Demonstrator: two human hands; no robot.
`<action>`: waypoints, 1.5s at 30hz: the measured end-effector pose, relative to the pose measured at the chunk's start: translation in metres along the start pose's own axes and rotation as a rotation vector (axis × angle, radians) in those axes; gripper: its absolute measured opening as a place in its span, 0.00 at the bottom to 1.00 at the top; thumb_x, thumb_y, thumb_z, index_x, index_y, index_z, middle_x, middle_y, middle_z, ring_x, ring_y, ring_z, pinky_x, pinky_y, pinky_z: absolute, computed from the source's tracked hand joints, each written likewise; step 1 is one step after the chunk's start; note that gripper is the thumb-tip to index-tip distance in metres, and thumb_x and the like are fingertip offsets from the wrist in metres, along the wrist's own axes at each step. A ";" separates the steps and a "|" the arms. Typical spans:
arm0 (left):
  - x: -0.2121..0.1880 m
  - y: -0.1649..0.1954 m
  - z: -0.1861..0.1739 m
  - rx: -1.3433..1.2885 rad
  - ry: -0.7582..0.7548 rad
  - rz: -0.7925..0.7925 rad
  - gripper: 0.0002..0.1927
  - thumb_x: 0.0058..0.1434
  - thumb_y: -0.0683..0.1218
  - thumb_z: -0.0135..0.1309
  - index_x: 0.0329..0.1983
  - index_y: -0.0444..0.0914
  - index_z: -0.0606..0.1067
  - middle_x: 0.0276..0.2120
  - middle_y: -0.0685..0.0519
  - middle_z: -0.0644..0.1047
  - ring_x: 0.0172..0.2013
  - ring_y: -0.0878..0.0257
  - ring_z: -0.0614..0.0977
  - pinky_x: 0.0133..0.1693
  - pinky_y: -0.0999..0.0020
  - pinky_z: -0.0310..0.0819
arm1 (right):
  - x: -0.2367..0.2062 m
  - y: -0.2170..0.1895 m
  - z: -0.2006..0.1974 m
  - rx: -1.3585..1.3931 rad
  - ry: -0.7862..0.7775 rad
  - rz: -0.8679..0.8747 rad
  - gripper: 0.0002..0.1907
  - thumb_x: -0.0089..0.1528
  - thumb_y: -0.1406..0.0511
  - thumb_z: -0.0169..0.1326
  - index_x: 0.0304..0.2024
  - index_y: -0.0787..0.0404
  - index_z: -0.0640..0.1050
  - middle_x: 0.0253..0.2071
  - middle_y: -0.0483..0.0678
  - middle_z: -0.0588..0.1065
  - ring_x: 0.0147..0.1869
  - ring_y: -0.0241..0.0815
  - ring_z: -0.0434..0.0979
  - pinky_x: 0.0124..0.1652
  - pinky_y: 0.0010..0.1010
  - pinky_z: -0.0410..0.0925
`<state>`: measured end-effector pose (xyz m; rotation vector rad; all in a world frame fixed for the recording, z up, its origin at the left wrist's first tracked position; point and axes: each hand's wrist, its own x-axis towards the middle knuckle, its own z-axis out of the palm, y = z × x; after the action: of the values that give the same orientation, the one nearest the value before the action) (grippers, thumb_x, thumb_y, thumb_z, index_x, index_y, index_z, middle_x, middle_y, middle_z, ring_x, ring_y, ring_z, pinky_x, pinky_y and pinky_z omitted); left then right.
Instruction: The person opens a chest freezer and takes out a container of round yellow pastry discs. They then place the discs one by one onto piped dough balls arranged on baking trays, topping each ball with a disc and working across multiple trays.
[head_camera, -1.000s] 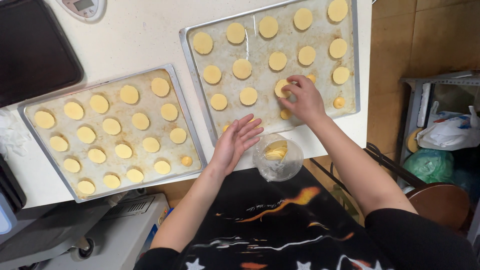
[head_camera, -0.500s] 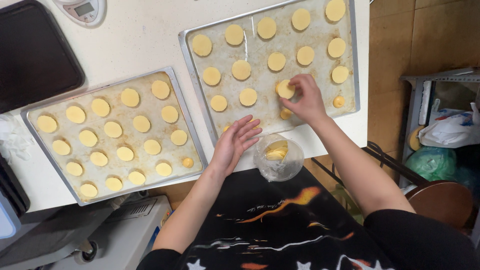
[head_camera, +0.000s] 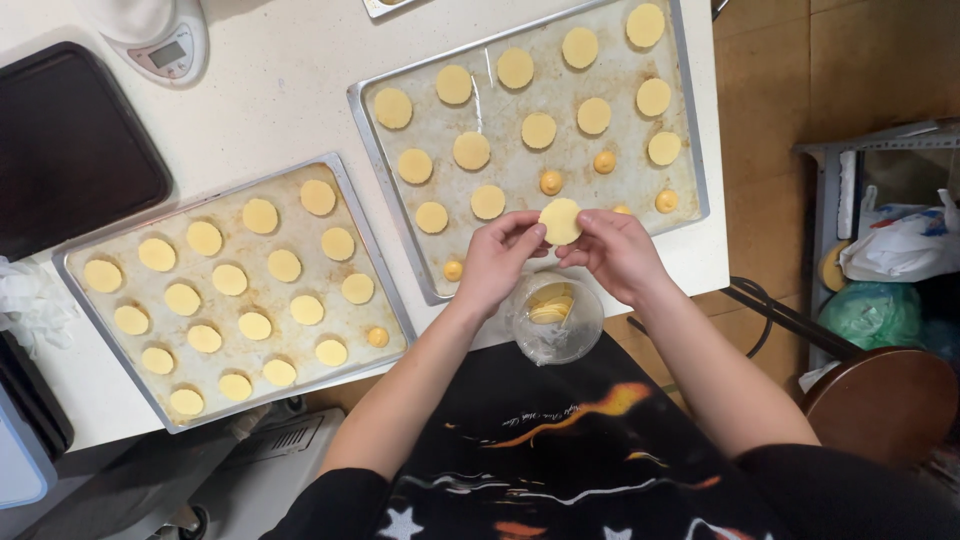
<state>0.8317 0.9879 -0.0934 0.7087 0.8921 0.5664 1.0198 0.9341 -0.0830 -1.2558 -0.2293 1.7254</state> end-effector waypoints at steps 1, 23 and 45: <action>0.000 0.000 0.001 -0.020 0.012 -0.012 0.16 0.70 0.42 0.53 0.57 0.28 0.75 0.42 0.47 0.82 0.42 0.63 0.84 0.46 0.68 0.82 | -0.001 -0.001 0.000 -0.064 0.003 -0.023 0.17 0.69 0.64 0.51 0.55 0.71 0.76 0.45 0.56 0.80 0.44 0.47 0.81 0.42 0.37 0.77; -0.013 0.001 -0.027 0.147 0.122 -0.052 0.19 0.71 0.46 0.49 0.60 0.31 0.74 0.46 0.50 0.82 0.45 0.65 0.82 0.50 0.70 0.78 | 0.050 -0.009 0.004 -1.482 0.141 -0.799 0.17 0.56 0.63 0.70 0.45 0.59 0.80 0.59 0.47 0.76 0.60 0.49 0.77 0.54 0.38 0.73; -0.035 -0.006 -0.055 0.107 0.177 -0.107 0.18 0.72 0.45 0.46 0.59 0.31 0.74 0.46 0.49 0.82 0.44 0.65 0.81 0.50 0.71 0.77 | 0.058 -0.015 0.017 -1.573 0.134 -0.796 0.13 0.55 0.63 0.69 0.42 0.56 0.84 0.61 0.41 0.77 0.52 0.46 0.74 0.50 0.34 0.73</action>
<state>0.7682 0.9766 -0.1044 0.7099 1.1256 0.4942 1.0133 0.9931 -0.1028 -1.8536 -1.9461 0.5225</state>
